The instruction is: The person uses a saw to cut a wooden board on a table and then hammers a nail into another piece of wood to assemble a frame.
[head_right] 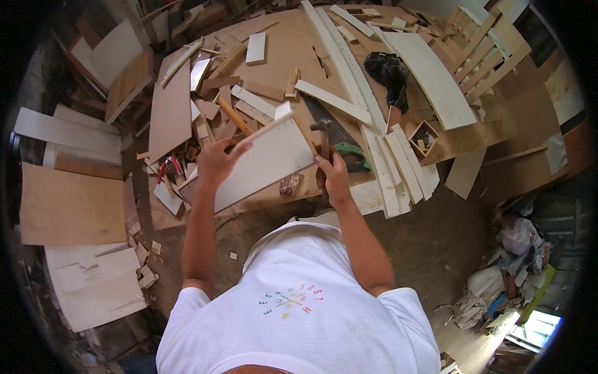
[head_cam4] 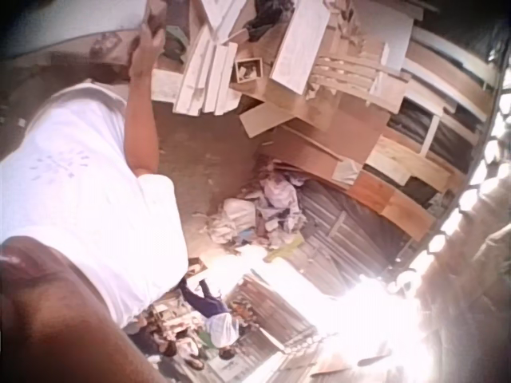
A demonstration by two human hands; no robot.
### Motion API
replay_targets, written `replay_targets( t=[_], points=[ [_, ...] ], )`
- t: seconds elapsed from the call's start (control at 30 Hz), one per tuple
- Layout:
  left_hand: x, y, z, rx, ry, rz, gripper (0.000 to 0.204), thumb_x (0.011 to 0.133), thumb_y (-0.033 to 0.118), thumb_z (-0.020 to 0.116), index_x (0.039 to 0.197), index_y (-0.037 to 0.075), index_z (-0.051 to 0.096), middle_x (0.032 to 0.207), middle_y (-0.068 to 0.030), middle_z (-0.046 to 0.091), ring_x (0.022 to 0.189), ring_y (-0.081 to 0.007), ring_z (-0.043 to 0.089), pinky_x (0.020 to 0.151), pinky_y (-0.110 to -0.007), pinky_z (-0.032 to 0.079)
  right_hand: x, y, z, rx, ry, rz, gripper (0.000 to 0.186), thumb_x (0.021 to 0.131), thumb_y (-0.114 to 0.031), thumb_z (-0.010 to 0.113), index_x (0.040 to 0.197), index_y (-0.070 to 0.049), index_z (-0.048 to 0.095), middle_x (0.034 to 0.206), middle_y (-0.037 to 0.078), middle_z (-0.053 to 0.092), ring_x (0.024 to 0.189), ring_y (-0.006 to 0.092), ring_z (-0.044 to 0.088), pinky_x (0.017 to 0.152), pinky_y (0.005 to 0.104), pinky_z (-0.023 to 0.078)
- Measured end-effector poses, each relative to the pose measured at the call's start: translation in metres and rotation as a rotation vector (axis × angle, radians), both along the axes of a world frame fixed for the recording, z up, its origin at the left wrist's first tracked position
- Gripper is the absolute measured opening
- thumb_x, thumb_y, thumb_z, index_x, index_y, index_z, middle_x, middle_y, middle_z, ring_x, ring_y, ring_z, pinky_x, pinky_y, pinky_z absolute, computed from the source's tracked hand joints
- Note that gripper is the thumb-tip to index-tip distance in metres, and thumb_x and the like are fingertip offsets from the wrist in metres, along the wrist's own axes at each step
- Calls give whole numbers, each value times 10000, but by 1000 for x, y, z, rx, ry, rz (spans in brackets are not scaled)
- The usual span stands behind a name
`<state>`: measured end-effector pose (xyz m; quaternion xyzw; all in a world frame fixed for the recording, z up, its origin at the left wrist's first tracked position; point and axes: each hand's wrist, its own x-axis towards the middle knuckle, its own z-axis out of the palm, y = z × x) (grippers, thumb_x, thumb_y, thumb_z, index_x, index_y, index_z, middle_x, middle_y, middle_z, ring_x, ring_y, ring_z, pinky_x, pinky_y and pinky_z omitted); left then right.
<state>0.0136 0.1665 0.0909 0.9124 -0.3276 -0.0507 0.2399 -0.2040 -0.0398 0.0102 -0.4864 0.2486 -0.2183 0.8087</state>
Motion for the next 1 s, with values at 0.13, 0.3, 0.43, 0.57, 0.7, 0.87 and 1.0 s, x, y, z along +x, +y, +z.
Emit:
replay_targets(
  t=[0.13,0.3,0.43,0.57,0.7,0.87,1.0],
  points=[
    [-34,-1,-37,-166,-170,-87,663,710,708,873,873,72,777,743,-60,729,714,-260,729,672,-421,564,-9,9,-24,-75,284,-116,341,1018,-234,657,1319,-80,610,1084,19,703,812,112,734,438,242,429],
    [-53,-8,-88,-202,-247,-149,566,647,614,928,833,111,748,834,-30,739,816,-262,738,785,-403,570,-21,8,-95,-65,326,-117,310,1047,-249,622,1319,-104,588,1190,54,721,1010,170,773,437,257,446],
    [-60,-5,-122,-215,-244,-149,539,654,591,929,834,115,750,834,-31,740,820,-266,735,796,-407,564,-25,17,-98,11,495,-89,341,1081,-250,498,1383,-95,533,1280,77,707,1055,189,772,430,257,448],
    [-72,1,-146,-176,-186,-114,510,668,570,924,850,123,761,839,-37,741,824,-271,731,802,-404,557,-28,16,-120,84,412,-117,393,1088,-297,420,1409,-88,509,1353,92,681,1076,192,769,431,250,443],
    [-75,7,-163,-167,-179,-89,507,662,542,934,840,102,754,837,-48,736,835,-277,721,774,-418,556,-21,21,-134,128,420,-154,438,1087,-344,410,1428,-87,508,1392,103,660,1079,190,767,429,250,436],
    [-78,1,-190,-180,-148,-150,499,659,523,936,855,106,742,846,-59,720,847,-283,704,792,-428,558,-23,12,-141,81,484,-149,446,1084,-441,474,1369,-110,567,1418,83,643,1008,171,736,445,244,444],
    [-89,0,-197,-121,-114,-154,484,680,507,930,867,104,739,884,-58,721,871,-286,699,812,-432,561,-25,6,-116,-118,690,-150,439,1035,-436,608,1259,-60,629,1123,97,695,714,140,667,484,271,492]
  ],
)
